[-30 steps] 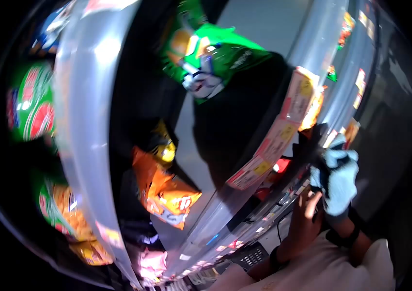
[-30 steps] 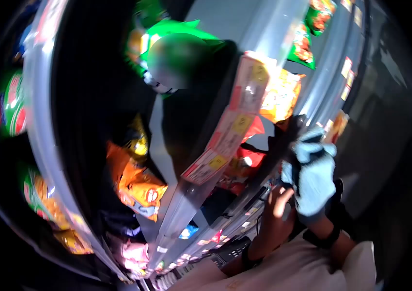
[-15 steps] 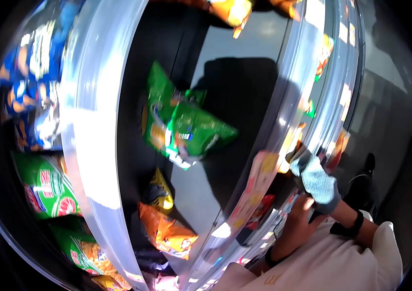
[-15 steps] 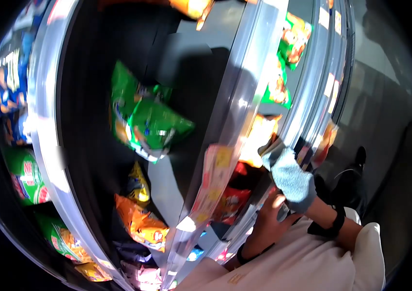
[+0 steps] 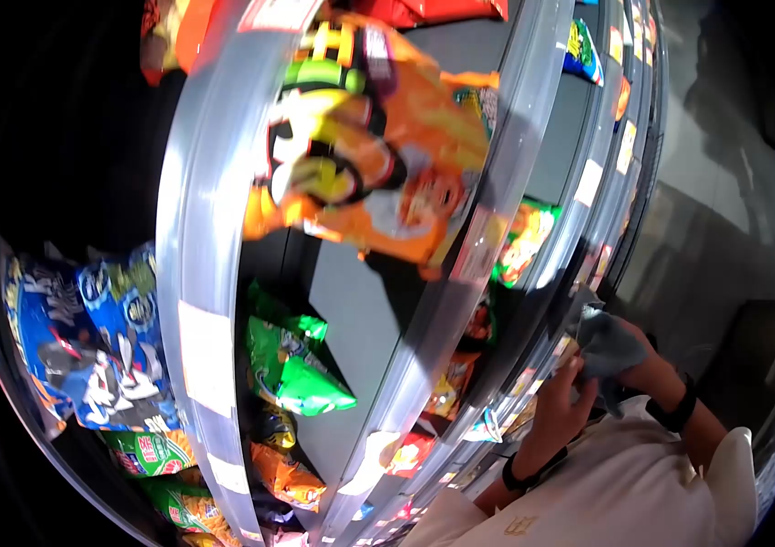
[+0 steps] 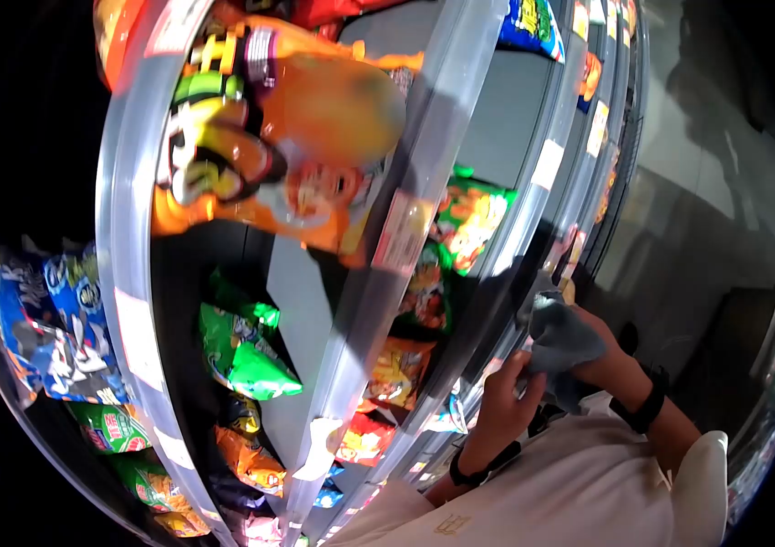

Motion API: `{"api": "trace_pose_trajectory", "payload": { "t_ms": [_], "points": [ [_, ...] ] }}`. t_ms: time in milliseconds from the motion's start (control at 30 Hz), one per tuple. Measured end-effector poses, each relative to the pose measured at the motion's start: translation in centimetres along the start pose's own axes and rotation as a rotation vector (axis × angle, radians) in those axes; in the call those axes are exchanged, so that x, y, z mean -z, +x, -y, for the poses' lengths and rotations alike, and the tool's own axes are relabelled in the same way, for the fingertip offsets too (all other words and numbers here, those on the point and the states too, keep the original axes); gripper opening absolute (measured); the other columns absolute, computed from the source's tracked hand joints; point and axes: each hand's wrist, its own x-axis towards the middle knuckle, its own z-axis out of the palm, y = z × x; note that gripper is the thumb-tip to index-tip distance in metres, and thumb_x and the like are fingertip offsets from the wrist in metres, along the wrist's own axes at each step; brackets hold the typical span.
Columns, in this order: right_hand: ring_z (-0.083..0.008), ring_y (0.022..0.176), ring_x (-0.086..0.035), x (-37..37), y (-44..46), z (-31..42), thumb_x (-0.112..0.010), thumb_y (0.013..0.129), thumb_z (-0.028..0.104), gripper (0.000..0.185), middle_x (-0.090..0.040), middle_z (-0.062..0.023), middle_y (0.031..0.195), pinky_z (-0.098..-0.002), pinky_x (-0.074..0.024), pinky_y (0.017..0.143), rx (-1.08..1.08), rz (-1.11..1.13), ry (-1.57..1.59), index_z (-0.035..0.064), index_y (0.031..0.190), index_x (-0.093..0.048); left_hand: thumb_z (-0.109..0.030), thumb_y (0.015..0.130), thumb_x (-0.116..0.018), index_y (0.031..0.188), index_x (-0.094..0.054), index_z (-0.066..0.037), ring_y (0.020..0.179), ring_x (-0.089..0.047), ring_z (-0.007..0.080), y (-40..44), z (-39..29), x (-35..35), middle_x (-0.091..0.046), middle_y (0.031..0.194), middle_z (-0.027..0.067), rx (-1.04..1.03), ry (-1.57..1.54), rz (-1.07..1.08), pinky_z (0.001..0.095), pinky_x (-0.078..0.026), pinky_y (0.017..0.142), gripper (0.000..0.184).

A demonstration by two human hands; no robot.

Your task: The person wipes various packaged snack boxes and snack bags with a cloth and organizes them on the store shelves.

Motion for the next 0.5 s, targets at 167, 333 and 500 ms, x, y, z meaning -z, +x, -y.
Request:
{"api": "trace_pose_trajectory", "payload": {
  "t_ms": [167,333,500],
  "points": [
    [-0.027,0.092,-0.062,4.1,6.3,6.2,-0.07,0.082,0.02,0.019,-0.065,-0.0087,0.09,-0.0369,-0.0465,0.082,0.339,-0.047,-0.507,0.0051,0.093,-0.066,-0.008,0.095,-0.059,0.115,-0.056,0.002,0.077,-0.065,0.0189,4.9,-0.8,-2.8,-0.063,0.081,0.0132,-0.021,-0.103,0.071,0.0289,-0.049,0.07,0.023],
    [-0.0258,0.09,-0.062,13.6,10.5,0.2,-0.074,0.078,0.018,0.035,-0.064,-0.01,0.098,-0.0341,-0.0482,0.081,0.362,-0.072,-0.906,0.0027,0.108,-0.064,-0.004,0.102,-0.044,0.128,-0.052,0.0,0.071,-0.057,0.0116,12.4,-4.2,-3.4,-0.059,0.08,0.0062,0.092,-0.593,0.539,0.0264,-0.048,0.07,0.028],
    [-0.025,0.098,-0.063,20.4,13.5,8.7,-0.079,0.075,0.016,0.049,-0.064,-0.0113,0.109,-0.0326,-0.0508,0.085,0.342,-0.275,-0.931,0.0011,0.119,-0.062,-0.004,0.102,-0.047,0.125,-0.055,0.002,0.077,-0.058,0.0121,19.9,-7.4,-3.8,-0.061,0.084,0.0074,-0.062,-0.573,0.411,0.0258,-0.049,0.072,0.025]
  ]
}}
